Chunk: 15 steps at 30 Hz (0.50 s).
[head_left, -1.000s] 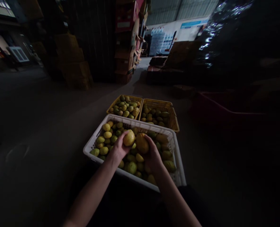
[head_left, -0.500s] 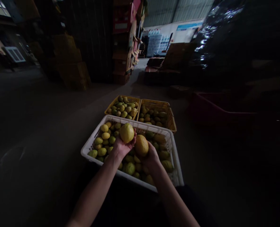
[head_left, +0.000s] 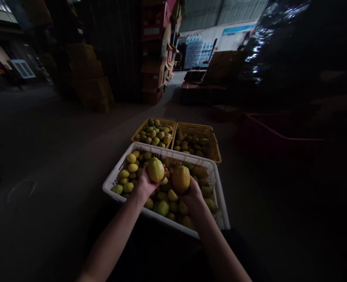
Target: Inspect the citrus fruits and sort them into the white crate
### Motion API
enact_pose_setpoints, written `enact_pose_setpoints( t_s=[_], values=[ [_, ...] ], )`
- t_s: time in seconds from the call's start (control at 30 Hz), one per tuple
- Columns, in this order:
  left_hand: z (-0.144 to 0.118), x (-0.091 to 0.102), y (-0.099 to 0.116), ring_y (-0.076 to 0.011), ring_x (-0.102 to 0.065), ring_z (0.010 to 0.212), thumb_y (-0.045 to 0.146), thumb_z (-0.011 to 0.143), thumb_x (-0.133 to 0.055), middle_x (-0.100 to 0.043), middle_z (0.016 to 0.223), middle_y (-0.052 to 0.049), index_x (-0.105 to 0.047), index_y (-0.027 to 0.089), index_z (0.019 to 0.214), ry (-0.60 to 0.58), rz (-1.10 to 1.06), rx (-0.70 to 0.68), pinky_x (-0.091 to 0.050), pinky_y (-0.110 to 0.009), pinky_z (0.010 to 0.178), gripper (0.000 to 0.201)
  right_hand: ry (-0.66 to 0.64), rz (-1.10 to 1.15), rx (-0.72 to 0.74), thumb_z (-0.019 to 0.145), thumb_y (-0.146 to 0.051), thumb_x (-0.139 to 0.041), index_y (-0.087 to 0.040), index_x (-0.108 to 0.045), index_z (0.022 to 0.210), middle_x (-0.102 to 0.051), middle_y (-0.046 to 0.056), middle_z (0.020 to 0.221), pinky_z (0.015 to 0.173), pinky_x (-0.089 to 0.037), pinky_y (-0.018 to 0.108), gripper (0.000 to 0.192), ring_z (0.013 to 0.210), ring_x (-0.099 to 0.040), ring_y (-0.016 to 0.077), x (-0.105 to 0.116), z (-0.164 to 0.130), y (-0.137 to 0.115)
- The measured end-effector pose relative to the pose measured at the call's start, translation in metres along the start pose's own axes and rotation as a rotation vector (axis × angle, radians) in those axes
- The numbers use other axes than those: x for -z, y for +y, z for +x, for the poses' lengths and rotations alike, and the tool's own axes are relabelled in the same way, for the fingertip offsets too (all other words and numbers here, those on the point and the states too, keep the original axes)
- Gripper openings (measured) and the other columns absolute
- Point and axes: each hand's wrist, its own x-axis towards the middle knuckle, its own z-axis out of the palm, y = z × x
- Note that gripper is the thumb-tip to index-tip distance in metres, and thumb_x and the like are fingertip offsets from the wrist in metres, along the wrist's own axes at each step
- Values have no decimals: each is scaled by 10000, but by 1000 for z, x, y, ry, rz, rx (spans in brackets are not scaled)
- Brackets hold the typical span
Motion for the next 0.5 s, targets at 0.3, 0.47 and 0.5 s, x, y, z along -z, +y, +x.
enact_pose_setpoints(
  t_s=[0.3,0.47,0.5],
  values=[
    [-2,7,2,-232,-695,724,412,923,-426,-691,802,-101,-630,120,1040,-41,4,-6,-589,-325,578,375,70,9,35,902,-311,-433,-193,-600,835,-668,20,598,558,-569,332,215,530,-637,190,-4,-7,-2],
    [-6,-2,0,-246,-697,693,447,900,-501,-694,789,-100,-622,130,1043,-7,144,-51,-584,-346,548,368,5,-10,44,921,-320,-391,-179,-634,850,-702,60,651,549,-570,349,290,573,-674,215,4,5,-3],
    [-7,-4,0,-238,-694,680,441,896,-518,-690,775,-95,-622,127,1051,-6,152,-43,-575,-323,528,365,-32,-28,46,925,-309,-385,-161,-647,870,-716,86,681,546,-568,351,307,595,-686,228,6,7,-4]
  ],
)
